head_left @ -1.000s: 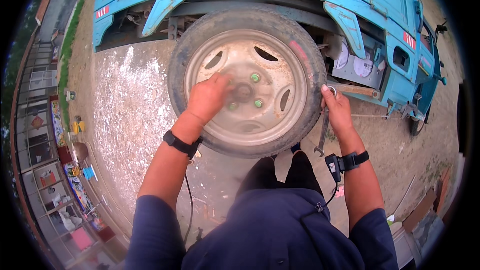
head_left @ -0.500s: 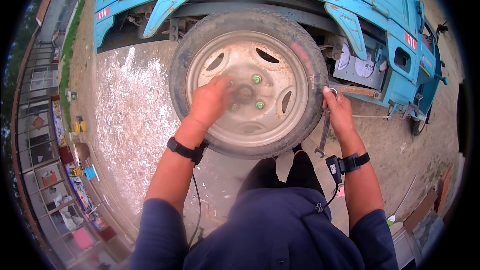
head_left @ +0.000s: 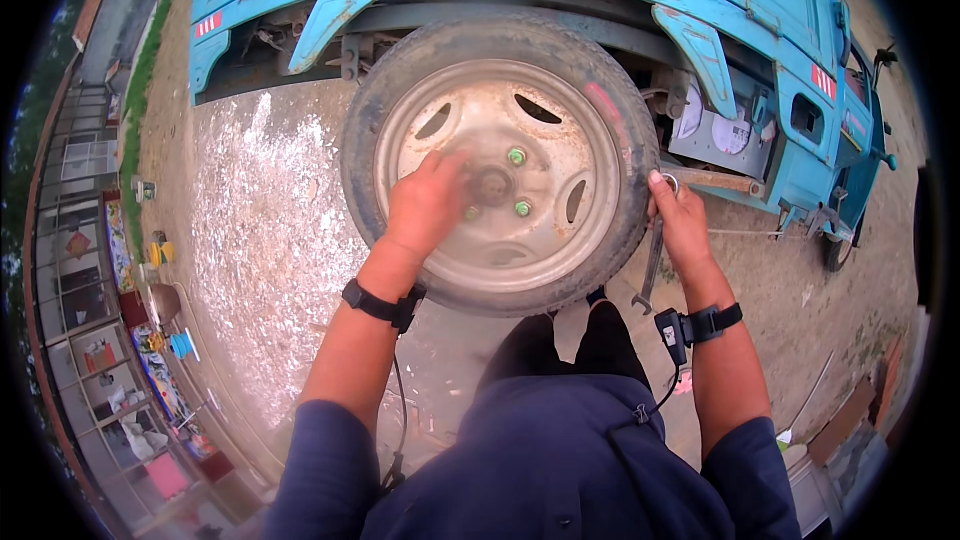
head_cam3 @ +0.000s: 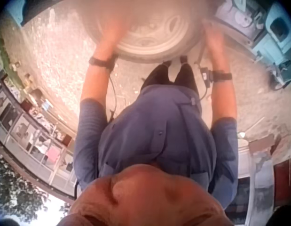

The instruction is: The person removes a wheel from a blue tricycle using a wrench, picks up metal tools and washers from the ground, and then uses a long metal rod to adjust the axle assembly.

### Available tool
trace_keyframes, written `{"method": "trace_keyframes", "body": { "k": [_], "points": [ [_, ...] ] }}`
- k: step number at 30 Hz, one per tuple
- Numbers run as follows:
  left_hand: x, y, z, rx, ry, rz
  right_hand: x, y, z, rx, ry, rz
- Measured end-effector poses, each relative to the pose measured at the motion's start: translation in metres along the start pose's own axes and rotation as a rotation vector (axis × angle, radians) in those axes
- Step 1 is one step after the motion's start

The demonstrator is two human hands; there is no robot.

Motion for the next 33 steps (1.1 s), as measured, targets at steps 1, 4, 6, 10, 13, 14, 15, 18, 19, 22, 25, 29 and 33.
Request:
{"method": "trace_keyframes", "body": {
  "k": [1, 4, 6, 10, 13, 14, 15, 18, 19, 22, 25, 29, 33],
  "points": [
    [-0.002, -0.003, -0.001, -0.011, 0.027, -0.030, 0.000, 0.000, 0.001, 0.005, -0.003, 0.000],
    [-0.007, -0.009, -0.006, 0.218, 0.005, 0.021, -0.002, -0.001, -0.001, -0.025, -0.006, 0.033],
    [-0.009, -0.008, -0.005, 0.271, -0.002, 0.047, -0.001, 0.002, 0.001, 0.002, -0.011, 0.003],
    [0.003, 0.011, 0.002, 0.106, -0.016, 0.020, 0.001, 0.001, 0.000, -0.007, -0.012, -0.006],
    [0.001, 0.005, 0.000, 0.070, -0.037, 0.062, 0.001, 0.001, -0.001, -0.023, -0.009, 0.030],
    [-0.001, 0.002, -0.001, 0.068, -0.006, 0.037, 0.000, 0.000, -0.001, -0.024, -0.014, 0.038],
    [-0.003, -0.002, -0.003, 0.068, 0.025, 0.011, -0.001, 0.000, -0.001, -0.026, -0.020, 0.044],
    [-0.010, -0.009, -0.006, 0.157, 0.069, 0.012, -0.001, -0.001, -0.001, -0.025, -0.016, 0.050],
    [-0.011, -0.009, -0.006, 0.201, 0.075, 0.025, -0.001, -0.002, -0.001, -0.023, -0.010, 0.051],
    [-0.009, -0.003, -0.003, 0.258, 0.033, 0.026, 0.000, 0.000, 0.000, -0.015, -0.018, 0.030],
    [0.005, 0.009, 0.001, 0.093, -0.040, 0.036, 0.000, 0.006, 0.001, -0.012, -0.021, 0.018],
    [-0.001, -0.001, -0.003, 0.075, 0.022, -0.019, 0.000, 0.004, 0.001, -0.011, -0.008, 0.013],
    [-0.008, -0.005, -0.007, 0.165, 0.068, 0.005, 0.000, 0.003, 0.000, -0.015, -0.009, 0.021]
  ]
}}
Point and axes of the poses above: each hand's wrist, its own z-axis towards the middle knuckle, its own x-axis out of the back of the hand, y = z × x, the point moved 3 cm from there along z, towards the middle knuckle, and after that the axes turned 12 degrees about -z, right-handed, at the moved point
